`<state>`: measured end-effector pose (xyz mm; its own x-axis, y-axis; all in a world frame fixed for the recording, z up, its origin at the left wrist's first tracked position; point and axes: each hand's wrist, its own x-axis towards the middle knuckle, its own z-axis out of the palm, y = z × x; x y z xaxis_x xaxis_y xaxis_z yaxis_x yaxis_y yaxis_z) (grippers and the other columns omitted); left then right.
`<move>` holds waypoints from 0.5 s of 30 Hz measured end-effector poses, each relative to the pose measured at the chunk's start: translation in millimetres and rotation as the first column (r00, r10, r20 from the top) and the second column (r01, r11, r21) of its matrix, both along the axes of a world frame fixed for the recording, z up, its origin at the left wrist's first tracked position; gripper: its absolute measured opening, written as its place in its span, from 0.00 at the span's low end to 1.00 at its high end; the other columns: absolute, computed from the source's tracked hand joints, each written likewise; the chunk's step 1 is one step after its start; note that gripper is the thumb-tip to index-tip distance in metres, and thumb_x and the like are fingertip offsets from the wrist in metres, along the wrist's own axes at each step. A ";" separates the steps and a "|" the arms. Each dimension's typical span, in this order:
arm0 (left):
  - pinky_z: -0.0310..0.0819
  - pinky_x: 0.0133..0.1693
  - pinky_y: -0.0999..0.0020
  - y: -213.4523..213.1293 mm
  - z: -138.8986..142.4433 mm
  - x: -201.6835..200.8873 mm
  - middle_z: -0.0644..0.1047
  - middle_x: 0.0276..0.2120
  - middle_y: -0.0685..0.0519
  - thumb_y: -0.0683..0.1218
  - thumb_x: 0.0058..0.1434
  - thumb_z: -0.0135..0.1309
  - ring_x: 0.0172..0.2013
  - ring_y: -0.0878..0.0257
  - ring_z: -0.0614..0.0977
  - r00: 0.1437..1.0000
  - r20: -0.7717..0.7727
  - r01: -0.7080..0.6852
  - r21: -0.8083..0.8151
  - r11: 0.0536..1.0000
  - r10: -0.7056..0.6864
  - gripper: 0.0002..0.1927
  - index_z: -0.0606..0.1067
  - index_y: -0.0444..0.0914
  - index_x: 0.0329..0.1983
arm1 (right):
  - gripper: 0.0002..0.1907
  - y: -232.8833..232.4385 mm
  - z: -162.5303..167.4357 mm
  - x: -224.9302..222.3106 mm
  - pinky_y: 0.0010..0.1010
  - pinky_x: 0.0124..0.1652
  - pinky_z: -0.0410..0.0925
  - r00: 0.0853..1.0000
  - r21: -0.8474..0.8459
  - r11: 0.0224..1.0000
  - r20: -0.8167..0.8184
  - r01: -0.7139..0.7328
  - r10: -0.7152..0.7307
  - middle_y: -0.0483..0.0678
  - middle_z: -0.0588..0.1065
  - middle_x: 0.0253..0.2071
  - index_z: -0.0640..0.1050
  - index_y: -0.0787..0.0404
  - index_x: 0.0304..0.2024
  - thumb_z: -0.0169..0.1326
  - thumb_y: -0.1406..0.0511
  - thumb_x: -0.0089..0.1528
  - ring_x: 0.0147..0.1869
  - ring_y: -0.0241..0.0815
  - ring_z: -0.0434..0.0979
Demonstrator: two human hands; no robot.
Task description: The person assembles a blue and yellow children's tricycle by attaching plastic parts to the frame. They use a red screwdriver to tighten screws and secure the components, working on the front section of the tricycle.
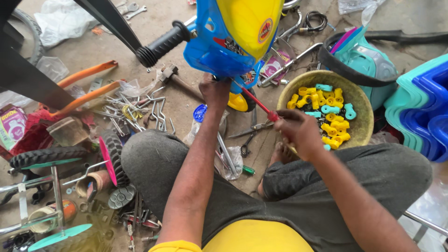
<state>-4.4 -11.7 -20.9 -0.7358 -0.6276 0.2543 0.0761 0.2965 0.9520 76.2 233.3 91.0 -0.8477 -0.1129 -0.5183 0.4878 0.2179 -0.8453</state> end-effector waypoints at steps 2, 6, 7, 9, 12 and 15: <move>0.79 0.37 0.62 0.0 -0.4 0.0 0.84 0.33 0.47 0.44 0.50 0.71 0.33 0.54 0.87 0.999 -0.038 0.005 0.002 1.000 -0.005 0.15 0.79 0.38 0.39 | 0.19 -0.6 -0.3 0.6 0.27 0.28 0.70 0.983 0.016 0.988 -0.106 0.153 -0.150 0.51 0.81 0.37 0.80 0.67 0.50 0.64 0.67 0.57 0.32 0.37 0.78; 0.79 0.38 0.62 2.4 0.9 2.1 0.83 0.34 0.46 0.43 0.50 0.69 0.34 0.53 0.86 0.995 -0.103 -0.002 -0.043 0.999 -0.002 0.16 0.79 0.38 0.41 | 0.19 1.0 0.1 10.3 0.32 0.38 0.74 0.245 0.669 0.723 -0.740 0.171 0.627 0.53 0.80 0.43 0.78 0.66 0.54 0.66 0.68 0.63 0.41 0.45 0.82; 0.79 0.37 0.62 2.5 1.6 1.6 0.83 0.33 0.47 0.43 0.51 0.69 0.33 0.53 0.86 0.997 -0.078 0.002 -0.028 1.000 -0.005 0.14 0.79 0.38 0.40 | 0.20 0.3 -1.4 10.5 0.30 0.36 0.73 0.540 0.536 0.844 -0.711 0.001 0.451 0.52 0.80 0.42 0.78 0.66 0.54 0.66 0.68 0.61 0.39 0.41 0.80; 0.79 0.36 0.62 2.7 2.6 1.6 0.83 0.33 0.46 0.43 0.50 0.70 0.33 0.53 0.86 0.997 -0.078 0.000 -0.060 0.998 -0.005 0.15 0.79 0.38 0.39 | 0.23 0.7 -4.1 11.5 0.25 0.31 0.71 0.947 0.087 0.988 -0.286 -0.126 0.146 0.51 0.79 0.40 0.79 0.66 0.55 0.65 0.68 0.57 0.35 0.35 0.76; 0.78 0.36 0.62 1.7 3.3 1.4 0.83 0.32 0.47 0.43 0.49 0.71 0.31 0.53 0.86 0.998 -0.068 0.005 -0.040 0.999 -0.007 0.15 0.79 0.37 0.37 | 0.19 2.4 -7.9 7.2 0.20 0.40 0.78 0.954 0.037 0.992 -0.279 0.121 -0.106 0.48 0.81 0.42 0.80 0.67 0.49 0.65 0.68 0.56 0.39 0.33 0.83; 0.78 0.36 0.62 0.2 3.4 1.0 0.83 0.32 0.46 0.43 0.49 0.71 0.32 0.53 0.86 0.995 -0.096 0.007 -0.068 0.998 -0.014 0.15 0.79 0.37 0.38 | 0.15 4.1 -7.7 3.4 0.28 0.30 0.71 0.314 0.703 0.704 -0.694 0.099 0.649 0.48 0.79 0.39 0.80 0.66 0.52 0.66 0.67 0.65 0.32 0.38 0.79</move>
